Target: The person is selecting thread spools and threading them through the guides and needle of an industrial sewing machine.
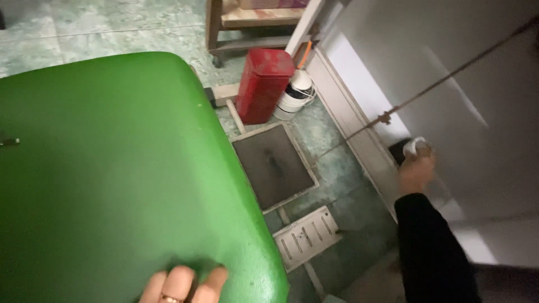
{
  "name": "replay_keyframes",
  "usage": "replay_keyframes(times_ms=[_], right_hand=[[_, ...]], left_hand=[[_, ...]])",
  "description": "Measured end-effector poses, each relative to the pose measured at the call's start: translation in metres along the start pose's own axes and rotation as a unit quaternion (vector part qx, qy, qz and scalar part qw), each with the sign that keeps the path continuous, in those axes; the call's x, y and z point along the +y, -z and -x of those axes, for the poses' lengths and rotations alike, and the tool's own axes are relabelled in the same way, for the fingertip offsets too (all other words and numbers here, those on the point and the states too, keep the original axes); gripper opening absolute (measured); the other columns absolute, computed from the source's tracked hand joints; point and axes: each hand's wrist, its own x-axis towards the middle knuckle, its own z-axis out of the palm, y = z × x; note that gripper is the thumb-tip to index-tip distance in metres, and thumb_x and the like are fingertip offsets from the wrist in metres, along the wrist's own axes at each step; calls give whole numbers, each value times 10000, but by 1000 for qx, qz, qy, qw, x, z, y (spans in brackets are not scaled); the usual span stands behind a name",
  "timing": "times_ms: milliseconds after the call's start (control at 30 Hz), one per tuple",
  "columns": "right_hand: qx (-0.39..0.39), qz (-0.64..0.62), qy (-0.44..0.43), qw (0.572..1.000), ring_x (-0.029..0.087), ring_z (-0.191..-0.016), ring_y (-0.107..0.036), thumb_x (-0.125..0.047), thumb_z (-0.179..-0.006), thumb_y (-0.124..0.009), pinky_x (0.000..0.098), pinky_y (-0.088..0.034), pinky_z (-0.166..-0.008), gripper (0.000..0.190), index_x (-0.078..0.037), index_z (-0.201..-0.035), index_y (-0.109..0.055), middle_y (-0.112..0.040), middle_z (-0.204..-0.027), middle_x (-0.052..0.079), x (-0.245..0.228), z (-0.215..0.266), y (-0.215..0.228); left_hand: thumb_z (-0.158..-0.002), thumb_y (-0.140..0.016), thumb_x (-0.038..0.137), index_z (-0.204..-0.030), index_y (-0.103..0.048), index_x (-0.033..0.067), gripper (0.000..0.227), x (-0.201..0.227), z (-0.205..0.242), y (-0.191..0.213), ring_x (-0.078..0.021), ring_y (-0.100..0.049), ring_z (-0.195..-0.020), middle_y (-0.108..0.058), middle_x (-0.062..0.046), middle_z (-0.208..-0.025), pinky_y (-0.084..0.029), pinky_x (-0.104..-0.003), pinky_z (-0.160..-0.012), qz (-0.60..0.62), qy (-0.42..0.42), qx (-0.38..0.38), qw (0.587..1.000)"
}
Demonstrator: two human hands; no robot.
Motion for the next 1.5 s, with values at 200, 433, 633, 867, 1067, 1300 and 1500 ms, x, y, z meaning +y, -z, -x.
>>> replay_keyframes(times_ms=[200, 433, 633, 867, 1067, 1300, 1500], right_hand=[[302, 146, 75, 939, 347, -704, -589, -175, -1020, -705, 440, -454, -585, 121, -54, -1025, -696, -599, -863, 169, 29, -10, 2], [375, 127, 88, 914, 288, -782, -607, -87, -949, -776, 382, -458, -576, 146, -26, -990, -650, -577, -1027, 133, -111, 79, 97], [343, -103, 137, 924, 202, -696, -467, -442, -989, -635, 344, -373, -599, 374, -68, -975, -639, -480, -875, 83, -147, 97, 97], [154, -288, 156, 932, 101, -653, -433, -272, -905, -699, 239, -348, -569, 190, -92, -929, -642, -488, -868, 7, -244, 105, 96], [113, -341, 181, 916, 90, -639, -411, -220, -927, -665, 222, -348, -576, 161, -66, -943, -619, -486, -928, 11, -320, 101, 127], [133, -303, 81, 940, 142, -829, -507, -167, -926, -641, 249, -416, -625, 129, -51, -969, -603, -527, -974, 54, -352, 141, 212], [70, -229, -6, 971, 106, -630, -453, -200, -876, -695, 233, -406, -620, 93, -117, -901, -660, -569, -923, -12, -347, 193, 311]], left_hand=[[-859, -571, 43, -868, -671, 245, 226, -9, -31, 30, -149, -365, -481, -416, 14, -623, -296, -282, -359, -17, -155, 187, 970], [-860, -502, 786, -954, -671, 223, 595, -12, -24, 47, -136, -499, -588, -523, 7, -768, -380, -231, -400, -71, -196, 178, 962], [-832, -536, 739, -1040, -685, 218, 580, -7, -10, 40, -145, -589, -621, -627, -26, -821, -407, -240, -307, -70, -160, 103, 979], [-787, -664, 565, -1051, -714, 197, 456, -11, 1, 16, -263, -474, -625, -518, -66, -779, -468, -396, -551, 48, -94, 98, 990], [-838, -676, 441, -975, -706, 152, 321, -9, -23, 48, -174, -557, -595, -603, -46, -715, -495, -297, -498, 103, -73, 29, 992], [-960, -634, 390, -925, -698, 230, 175, -14, -29, 62, -110, -554, -605, -578, 39, -708, -406, -258, -421, 73, -44, 8, 996], [-847, -635, 539, -1080, -644, 249, 372, -9, -32, 77, -180, -611, -776, -537, 46, -760, -478, -391, -651, 163, 89, -174, 967]])
